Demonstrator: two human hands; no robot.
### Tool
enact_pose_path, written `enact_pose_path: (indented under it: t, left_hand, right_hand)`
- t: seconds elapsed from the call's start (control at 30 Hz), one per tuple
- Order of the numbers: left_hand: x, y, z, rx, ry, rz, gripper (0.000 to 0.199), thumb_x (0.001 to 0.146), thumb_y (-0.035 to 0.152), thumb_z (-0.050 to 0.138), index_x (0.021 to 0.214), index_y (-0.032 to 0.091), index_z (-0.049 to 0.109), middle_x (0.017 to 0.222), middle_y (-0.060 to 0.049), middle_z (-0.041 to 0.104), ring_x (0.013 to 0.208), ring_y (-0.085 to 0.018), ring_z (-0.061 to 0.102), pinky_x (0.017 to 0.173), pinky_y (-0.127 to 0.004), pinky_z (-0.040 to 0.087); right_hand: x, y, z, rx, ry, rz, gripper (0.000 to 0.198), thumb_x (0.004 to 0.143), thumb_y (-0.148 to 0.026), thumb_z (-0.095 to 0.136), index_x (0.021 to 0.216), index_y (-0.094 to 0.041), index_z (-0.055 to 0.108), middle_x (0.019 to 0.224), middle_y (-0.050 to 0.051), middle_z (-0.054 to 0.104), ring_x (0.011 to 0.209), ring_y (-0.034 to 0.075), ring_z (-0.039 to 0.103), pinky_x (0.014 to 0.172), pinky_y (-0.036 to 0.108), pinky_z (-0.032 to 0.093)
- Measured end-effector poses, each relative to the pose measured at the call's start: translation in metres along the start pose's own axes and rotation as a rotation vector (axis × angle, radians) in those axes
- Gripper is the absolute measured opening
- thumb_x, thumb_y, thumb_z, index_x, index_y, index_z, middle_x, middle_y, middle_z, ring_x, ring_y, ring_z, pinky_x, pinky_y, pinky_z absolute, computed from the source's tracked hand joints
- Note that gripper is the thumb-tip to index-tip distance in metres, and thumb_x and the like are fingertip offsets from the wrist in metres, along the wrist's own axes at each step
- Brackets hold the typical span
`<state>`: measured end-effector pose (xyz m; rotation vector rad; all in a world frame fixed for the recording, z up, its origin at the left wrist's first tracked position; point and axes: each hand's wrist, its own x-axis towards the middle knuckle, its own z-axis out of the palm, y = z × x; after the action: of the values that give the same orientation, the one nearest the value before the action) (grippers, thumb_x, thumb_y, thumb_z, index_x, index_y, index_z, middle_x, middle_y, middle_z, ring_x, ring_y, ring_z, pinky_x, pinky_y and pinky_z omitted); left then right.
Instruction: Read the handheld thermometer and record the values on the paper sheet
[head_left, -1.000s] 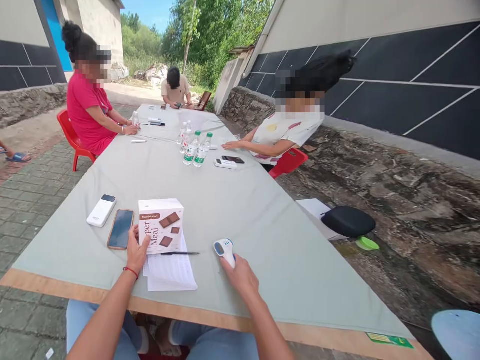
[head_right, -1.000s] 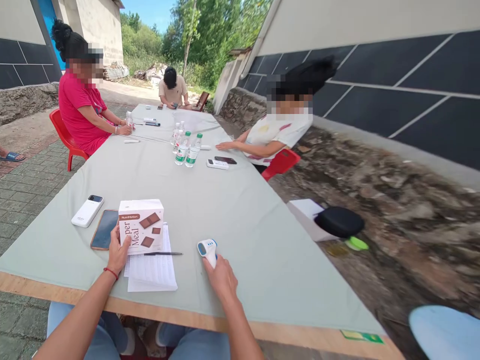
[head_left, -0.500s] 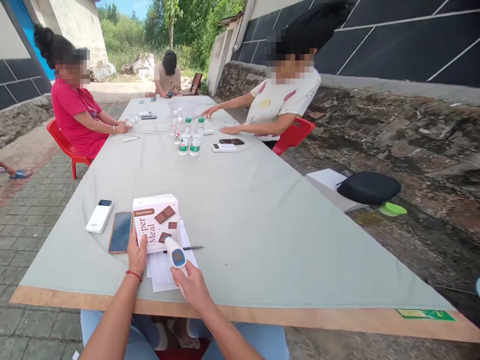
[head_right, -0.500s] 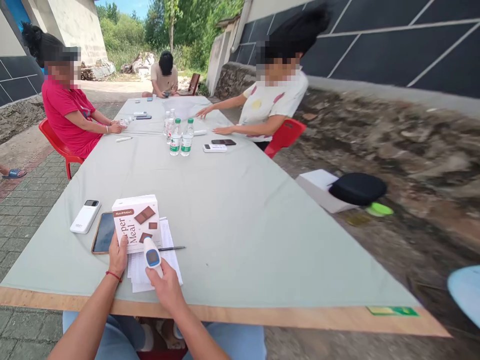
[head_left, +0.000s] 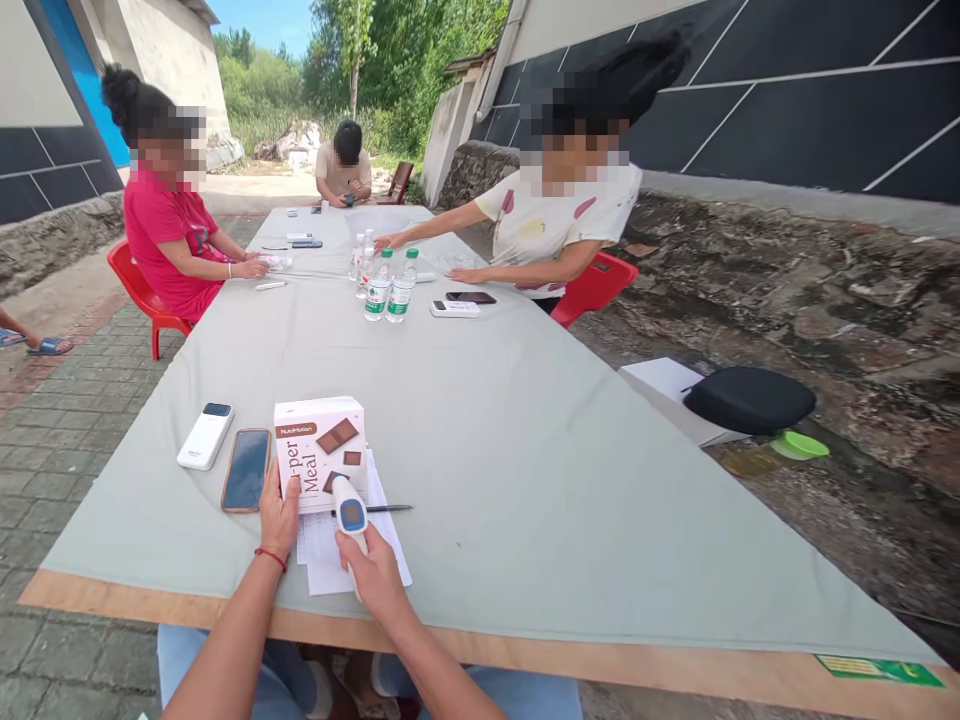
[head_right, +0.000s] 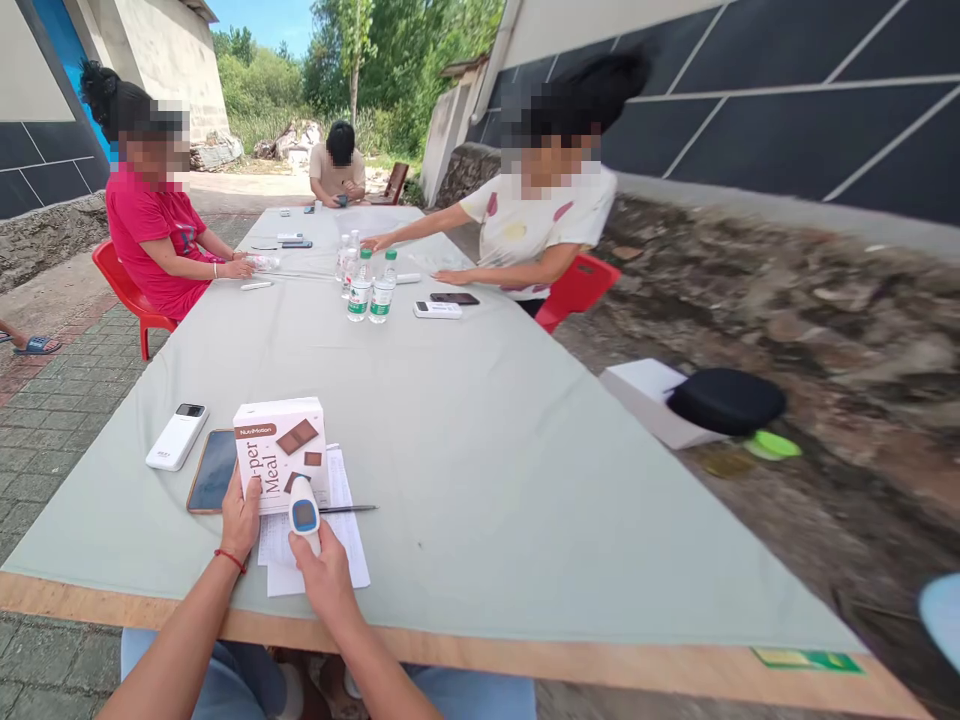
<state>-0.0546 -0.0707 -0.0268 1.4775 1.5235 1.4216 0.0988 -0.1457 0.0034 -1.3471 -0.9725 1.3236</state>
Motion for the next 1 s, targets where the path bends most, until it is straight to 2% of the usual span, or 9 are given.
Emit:
enact_pose_path:
  t: [0.27, 0.6, 0.87, 1.0]
  left_hand:
    - [-0.001, -0.001, 0.002, 0.062, 0.027, 0.015, 0.059, 0.09, 0.052, 0.049, 0.138, 0.019, 0.048, 0.143, -0.012, 0.049, 0.135, -0.028, 0.041, 0.116, -0.044, 0.027]
    - [-0.002, 0.002, 0.003, 0.077, 0.022, 0.037, 0.058, 0.091, 0.052, 0.047, 0.137, 0.017, 0.048, 0.139, -0.013, 0.053, 0.134, -0.028, 0.043, 0.114, -0.044, 0.029]
    - [-0.002, 0.001, 0.002, 0.082, 0.028, 0.028, 0.057, 0.089, 0.052, 0.048, 0.136, 0.018, 0.049, 0.143, -0.013, 0.049, 0.136, -0.029, 0.04, 0.116, -0.046, 0.027]
    - [-0.001, -0.001, 0.002, 0.06, 0.036, 0.022, 0.059, 0.089, 0.055, 0.048, 0.135, 0.019, 0.05, 0.141, -0.012, 0.051, 0.134, -0.029, 0.042, 0.115, -0.046, 0.028]
  right_hand:
    - [-0.002, -0.009, 0.001, -0.057, -0.002, 0.055, 0.033, 0.071, -0.054, 0.056, 0.071, -0.021, 0.054, 0.052, -0.003, 0.052, 0.052, 0.016, 0.05, 0.054, 0.028, 0.04]
    - [-0.002, -0.002, 0.0, -0.074, 0.003, 0.036, 0.03, 0.075, -0.05, 0.056, 0.069, -0.021, 0.053, 0.053, -0.003, 0.053, 0.054, 0.015, 0.05, 0.056, 0.028, 0.04]
    - [0.0, 0.003, 0.003, -0.034, 0.01, 0.033, 0.029, 0.073, -0.05, 0.058, 0.072, -0.021, 0.053, 0.054, -0.004, 0.054, 0.054, 0.015, 0.051, 0.057, 0.028, 0.041]
    - [-0.001, -0.003, 0.004, -0.003, -0.015, 0.049, 0.032, 0.072, -0.052, 0.058, 0.069, -0.022, 0.051, 0.052, -0.004, 0.051, 0.052, 0.015, 0.048, 0.055, 0.028, 0.04]
